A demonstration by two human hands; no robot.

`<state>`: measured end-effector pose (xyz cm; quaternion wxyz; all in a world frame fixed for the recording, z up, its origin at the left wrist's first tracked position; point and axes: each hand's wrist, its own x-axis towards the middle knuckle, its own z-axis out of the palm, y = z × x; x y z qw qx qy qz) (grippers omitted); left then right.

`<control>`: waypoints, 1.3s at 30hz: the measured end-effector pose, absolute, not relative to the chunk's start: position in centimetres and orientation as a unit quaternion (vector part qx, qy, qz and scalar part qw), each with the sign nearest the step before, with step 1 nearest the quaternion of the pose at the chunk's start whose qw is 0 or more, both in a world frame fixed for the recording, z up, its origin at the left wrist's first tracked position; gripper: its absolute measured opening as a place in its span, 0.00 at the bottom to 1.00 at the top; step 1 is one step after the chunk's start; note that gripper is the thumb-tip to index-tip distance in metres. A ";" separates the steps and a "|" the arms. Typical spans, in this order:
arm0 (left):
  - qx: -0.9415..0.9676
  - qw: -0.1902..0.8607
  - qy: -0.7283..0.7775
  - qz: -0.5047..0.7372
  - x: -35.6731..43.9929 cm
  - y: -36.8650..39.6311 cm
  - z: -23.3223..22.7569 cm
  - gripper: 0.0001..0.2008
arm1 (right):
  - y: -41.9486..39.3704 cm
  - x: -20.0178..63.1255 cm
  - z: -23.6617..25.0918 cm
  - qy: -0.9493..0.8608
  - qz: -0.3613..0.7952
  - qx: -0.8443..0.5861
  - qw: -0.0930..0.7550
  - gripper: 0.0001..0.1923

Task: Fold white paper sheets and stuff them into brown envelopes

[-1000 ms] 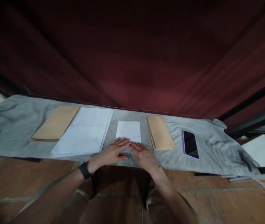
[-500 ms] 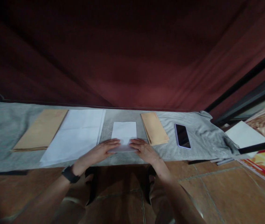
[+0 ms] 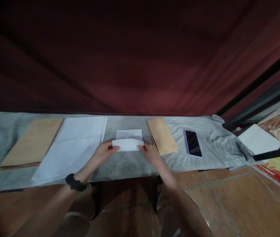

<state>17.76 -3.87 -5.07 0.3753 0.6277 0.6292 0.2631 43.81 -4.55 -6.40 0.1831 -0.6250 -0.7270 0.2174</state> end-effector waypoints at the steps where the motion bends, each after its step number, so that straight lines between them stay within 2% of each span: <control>1: 0.622 0.373 0.632 0.272 17.8 -3.7 -5.1 0.16 | -4.4 43.6 -6.4 -0.724 0.213 -0.630 0.185 0.18; 6: 0.625 0.338 0.649 0.273 18.1 -3.3 -5.1 0.10 | -3.8 42.9 -6.0 -0.699 0.225 -0.647 0.206 0.17; 10: 0.620 0.317 0.662 0.276 18.1 -2.8 -5.2 0.14 | -3.3 42.4 -5.9 -0.678 0.221 -0.670 0.208 0.17; 18: 0.614 0.238 0.711 0.248 19.0 -1.8 -4.7 0.12 | -2.7 41.2 -5.6 -0.678 0.127 -0.711 0.136 0.20; 25: 0.620 0.286 0.689 0.244 18.3 -0.9 -5.1 0.15 | -2.3 40.4 -5.4 -0.676 0.082 -0.727 0.088 0.22; 31: 0.614 0.268 0.709 0.220 18.4 -0.6 -5.2 0.11 | -1.9 39.8 -5.4 -0.667 0.055 -0.740 0.065 0.22; 35: 0.614 0.220 0.739 0.169 19.3 -0.8 -4.3 0.10 | -1.8 39.5 -5.6 -0.667 0.029 -0.741 0.066 0.22; 39: 0.622 0.160 0.760 0.097 20.2 -1.3 -3.4 0.14 | -1.8 39.2 -5.9 -0.665 0.014 -0.744 0.063 0.23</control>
